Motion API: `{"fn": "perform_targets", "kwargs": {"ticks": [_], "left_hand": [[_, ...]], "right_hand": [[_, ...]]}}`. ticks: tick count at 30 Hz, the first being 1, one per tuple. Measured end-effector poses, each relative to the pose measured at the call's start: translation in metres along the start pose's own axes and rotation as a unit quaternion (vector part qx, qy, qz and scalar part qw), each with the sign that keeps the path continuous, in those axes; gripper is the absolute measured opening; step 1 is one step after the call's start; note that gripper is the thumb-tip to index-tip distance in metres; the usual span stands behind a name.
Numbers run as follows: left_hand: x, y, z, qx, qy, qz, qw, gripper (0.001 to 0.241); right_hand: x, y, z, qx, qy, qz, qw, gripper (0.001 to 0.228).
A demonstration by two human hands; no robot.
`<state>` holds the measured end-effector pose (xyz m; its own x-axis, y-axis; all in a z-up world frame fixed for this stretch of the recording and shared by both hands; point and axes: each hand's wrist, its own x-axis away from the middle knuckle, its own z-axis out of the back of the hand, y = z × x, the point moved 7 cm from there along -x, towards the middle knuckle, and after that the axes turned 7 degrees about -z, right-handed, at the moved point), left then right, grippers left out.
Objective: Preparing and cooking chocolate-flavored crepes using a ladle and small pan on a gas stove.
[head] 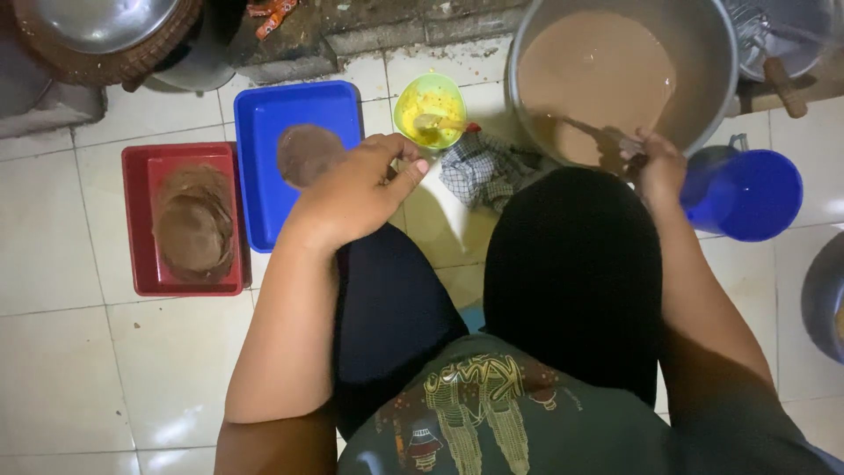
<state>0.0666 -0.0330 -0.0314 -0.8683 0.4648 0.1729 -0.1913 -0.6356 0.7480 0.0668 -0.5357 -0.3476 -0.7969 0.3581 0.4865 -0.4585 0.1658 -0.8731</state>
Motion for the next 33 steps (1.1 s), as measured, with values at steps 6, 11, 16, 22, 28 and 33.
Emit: {"fn": "perform_targets", "kwargs": {"ticks": [6,11,16,22,28,33], "left_hand": [[-0.002,0.004,0.004,-0.005,-0.007,0.030,1.000,0.044],[-0.002,0.006,0.003,-0.007,-0.016,0.052,0.998,0.045],[-0.003,0.007,0.003,0.009,-0.009,0.012,1.000,0.045],[0.000,0.006,0.003,-0.020,-0.018,0.057,0.998,0.043],[0.001,0.006,0.003,-0.006,-0.008,0.032,0.999,0.043],[0.000,0.006,0.003,-0.013,-0.004,0.025,1.000,0.042]], "right_hand": [[0.040,-0.039,0.002,-0.044,0.019,0.053,0.997,0.025],[0.056,-0.071,0.012,-0.008,0.042,0.103,0.994,0.022],[0.065,-0.098,0.026,0.001,0.080,0.154,0.985,0.020],[0.052,-0.096,0.051,0.071,0.113,0.264,0.955,0.021],[0.111,-0.128,0.002,0.163,0.057,0.336,0.926,0.019],[0.168,-0.157,-0.046,0.472,0.103,0.442,0.755,0.022]]}}
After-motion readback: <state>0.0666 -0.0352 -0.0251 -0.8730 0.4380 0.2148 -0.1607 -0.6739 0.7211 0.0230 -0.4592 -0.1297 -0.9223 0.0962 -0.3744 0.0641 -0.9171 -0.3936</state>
